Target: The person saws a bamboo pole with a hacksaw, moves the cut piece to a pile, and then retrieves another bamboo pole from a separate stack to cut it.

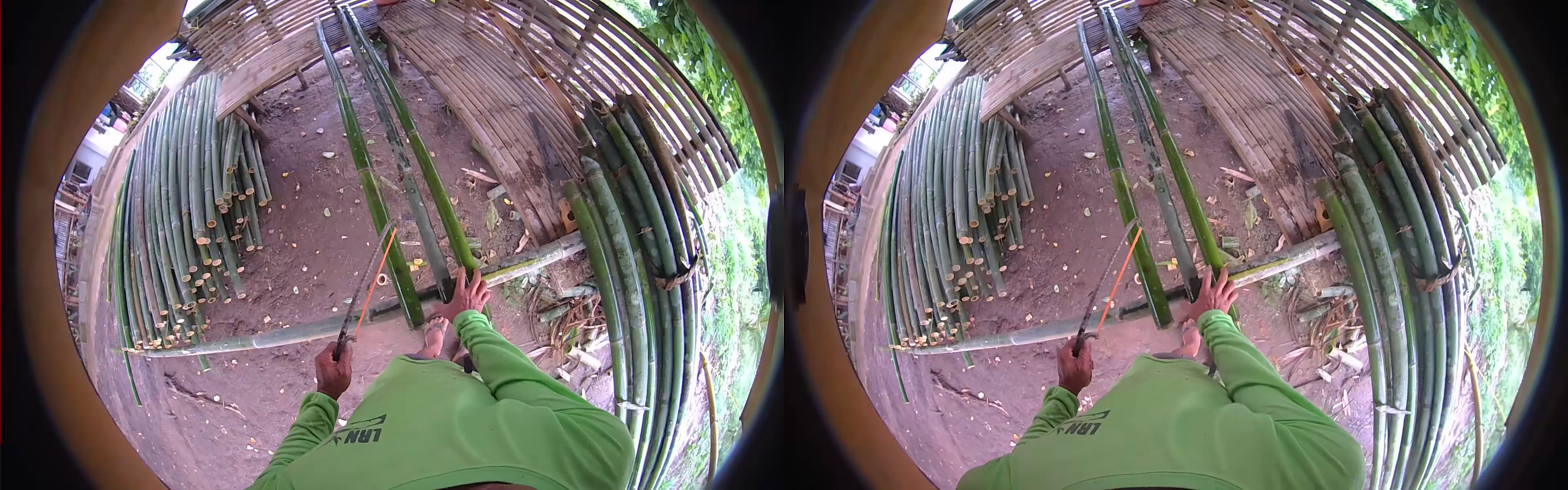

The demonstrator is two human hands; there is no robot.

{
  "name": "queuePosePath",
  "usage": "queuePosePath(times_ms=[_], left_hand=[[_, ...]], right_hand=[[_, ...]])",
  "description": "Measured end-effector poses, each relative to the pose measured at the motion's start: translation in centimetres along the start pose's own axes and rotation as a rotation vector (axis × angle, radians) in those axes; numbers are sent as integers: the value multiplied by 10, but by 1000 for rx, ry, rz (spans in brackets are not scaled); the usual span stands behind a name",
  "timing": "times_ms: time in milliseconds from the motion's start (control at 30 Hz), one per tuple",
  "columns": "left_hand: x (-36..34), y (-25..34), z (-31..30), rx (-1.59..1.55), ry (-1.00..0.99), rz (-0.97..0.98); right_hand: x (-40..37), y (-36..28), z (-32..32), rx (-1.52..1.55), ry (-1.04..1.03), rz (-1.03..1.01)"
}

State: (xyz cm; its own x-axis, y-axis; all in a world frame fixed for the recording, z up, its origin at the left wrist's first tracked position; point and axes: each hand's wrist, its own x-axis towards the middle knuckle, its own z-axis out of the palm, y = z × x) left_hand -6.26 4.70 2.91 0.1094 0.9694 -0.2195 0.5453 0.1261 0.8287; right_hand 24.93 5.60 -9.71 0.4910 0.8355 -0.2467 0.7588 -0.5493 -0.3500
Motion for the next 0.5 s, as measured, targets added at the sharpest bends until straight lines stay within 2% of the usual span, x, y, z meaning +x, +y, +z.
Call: queuePosePath(times_ms=[100,200,400,467,500], left_hand=[[2,5,-2,31,-10,21],[3,6,-1,50,-17,33],[10,1,1,38,-61,48],[14,16,4,6,-92,51],[19,11,5,47,-91,73]], right_hand=[[10,-4,-2,-27,-11,80],[30,14,10,-2,13,17],[38,18,10,-12,74,-16],[35,20,9,-9,92,-18],[38,20,8,-6,55,4]])
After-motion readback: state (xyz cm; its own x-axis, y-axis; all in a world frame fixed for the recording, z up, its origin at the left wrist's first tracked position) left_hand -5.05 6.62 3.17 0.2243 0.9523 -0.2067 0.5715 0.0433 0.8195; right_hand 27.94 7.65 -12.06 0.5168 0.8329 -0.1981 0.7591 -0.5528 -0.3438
